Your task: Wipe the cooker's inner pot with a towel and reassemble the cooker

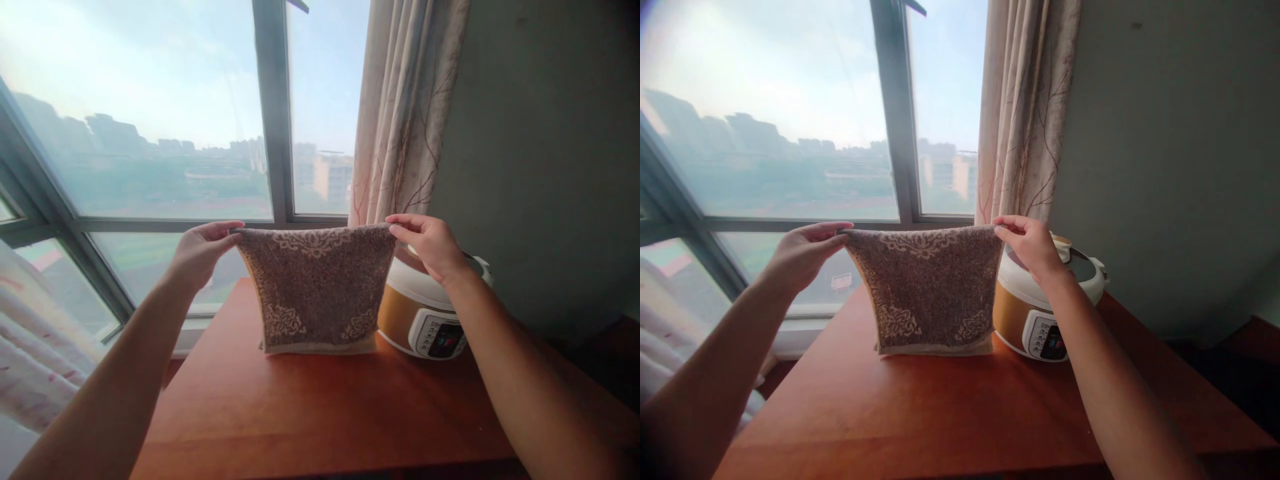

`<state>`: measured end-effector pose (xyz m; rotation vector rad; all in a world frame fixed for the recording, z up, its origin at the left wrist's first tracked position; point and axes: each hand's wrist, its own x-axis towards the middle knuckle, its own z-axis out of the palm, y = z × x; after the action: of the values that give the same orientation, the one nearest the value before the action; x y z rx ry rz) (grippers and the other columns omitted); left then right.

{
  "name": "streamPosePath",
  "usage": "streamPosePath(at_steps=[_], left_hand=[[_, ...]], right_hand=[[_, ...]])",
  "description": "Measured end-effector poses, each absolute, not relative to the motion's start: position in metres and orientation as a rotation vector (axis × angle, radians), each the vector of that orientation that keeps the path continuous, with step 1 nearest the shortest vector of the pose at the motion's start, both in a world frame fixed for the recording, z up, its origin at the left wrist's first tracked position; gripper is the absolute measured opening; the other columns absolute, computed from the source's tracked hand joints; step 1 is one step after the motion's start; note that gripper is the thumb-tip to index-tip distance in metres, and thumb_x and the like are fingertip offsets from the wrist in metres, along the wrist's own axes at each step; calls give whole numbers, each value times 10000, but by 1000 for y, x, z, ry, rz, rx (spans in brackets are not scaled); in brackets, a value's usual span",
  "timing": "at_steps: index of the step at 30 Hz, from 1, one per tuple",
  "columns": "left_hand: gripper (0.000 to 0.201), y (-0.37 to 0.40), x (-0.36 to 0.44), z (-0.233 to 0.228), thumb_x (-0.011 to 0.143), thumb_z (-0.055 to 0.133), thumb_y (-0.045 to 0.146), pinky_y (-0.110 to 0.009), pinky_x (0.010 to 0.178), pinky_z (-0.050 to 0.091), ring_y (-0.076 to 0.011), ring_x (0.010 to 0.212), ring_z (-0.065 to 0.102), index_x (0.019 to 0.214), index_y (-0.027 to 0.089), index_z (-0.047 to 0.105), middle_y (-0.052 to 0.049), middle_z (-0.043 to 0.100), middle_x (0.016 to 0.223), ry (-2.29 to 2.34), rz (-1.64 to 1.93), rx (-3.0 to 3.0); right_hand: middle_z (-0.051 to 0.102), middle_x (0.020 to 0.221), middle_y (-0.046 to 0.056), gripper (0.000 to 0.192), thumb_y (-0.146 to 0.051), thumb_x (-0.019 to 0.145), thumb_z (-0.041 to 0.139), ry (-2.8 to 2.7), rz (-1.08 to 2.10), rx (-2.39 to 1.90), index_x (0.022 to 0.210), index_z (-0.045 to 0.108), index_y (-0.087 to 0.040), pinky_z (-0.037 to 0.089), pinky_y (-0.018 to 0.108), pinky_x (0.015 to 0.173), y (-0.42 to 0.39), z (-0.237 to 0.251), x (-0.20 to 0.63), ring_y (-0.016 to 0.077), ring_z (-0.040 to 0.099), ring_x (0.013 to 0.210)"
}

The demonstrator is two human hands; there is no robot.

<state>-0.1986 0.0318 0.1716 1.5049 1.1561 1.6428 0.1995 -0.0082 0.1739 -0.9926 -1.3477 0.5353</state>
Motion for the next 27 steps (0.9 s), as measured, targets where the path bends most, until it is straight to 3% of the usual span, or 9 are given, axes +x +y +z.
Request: streamPosePath(at_steps=[5, 9, 12, 16, 20, 24, 27], left_hand=[[486, 46, -196, 184, 671, 828, 353, -341, 851, 521, -173, 778, 661, 1091, 113, 769, -66, 765, 888, 1307, 1833, 1727], [440, 50, -195, 190, 719, 785, 335, -321, 813, 520, -196, 811, 676, 1102, 118, 769, -61, 768, 891, 1396, 1834, 1861], [437, 46, -191, 195, 725, 789, 348, -311, 781, 513, -183, 785, 663, 1080, 95, 768, -66, 770, 883, 1383, 1801, 1860], [434, 41, -187, 201, 674, 813, 325, -301, 756, 514, -158, 745, 648, 1041, 98, 777, -70, 778, 871, 1303, 1823, 1779], [384, 42, -185, 203, 670, 812, 303, -291, 747, 512, -155, 749, 651, 1006, 120, 786, -57, 781, 853, 1313, 1847, 1779], [380, 43, -186, 202, 681, 816, 298, -284, 736, 511, -147, 740, 648, 1012, 113, 781, -56, 780, 856, 1329, 1835, 1790], [372, 40, -187, 203, 691, 814, 290, -276, 730, 509, -140, 734, 643, 1017, 115, 778, -51, 779, 858, 1335, 1829, 1802]], right_hand=[[774, 857, 58, 344, -338, 776, 742, -1422, 171, -1095, 1073, 781, -169, 567, 360, 752, -8, 182, 202, 201, 697, 754], [785, 858, 72, 300, -294, 773, 753, -1416, -37, -1161, 1043, 795, -170, 572, 382, 791, -17, 184, 200, 223, 720, 765], [779, 826, 60, 253, -353, 757, 781, -1322, 61, -1107, 949, 808, -190, 575, 335, 693, -20, 183, 199, 202, 704, 712], [735, 719, 17, 306, -416, 659, 851, -1128, 491, -954, 865, 794, -197, 474, 220, 462, -15, 181, 200, 113, 593, 544], [726, 710, -6, 381, -339, 553, 909, -1062, 731, -875, 889, 783, -210, 441, 174, 422, -12, 178, 202, 79, 558, 520], [751, 758, 21, 345, -366, 638, 866, -1179, 575, -956, 926, 781, -197, 496, 200, 465, -14, 173, 204, 120, 637, 593], [774, 824, 46, 300, -374, 727, 811, -1305, 314, -1004, 965, 778, -193, 579, 267, 582, -19, 171, 207, 177, 710, 701]])
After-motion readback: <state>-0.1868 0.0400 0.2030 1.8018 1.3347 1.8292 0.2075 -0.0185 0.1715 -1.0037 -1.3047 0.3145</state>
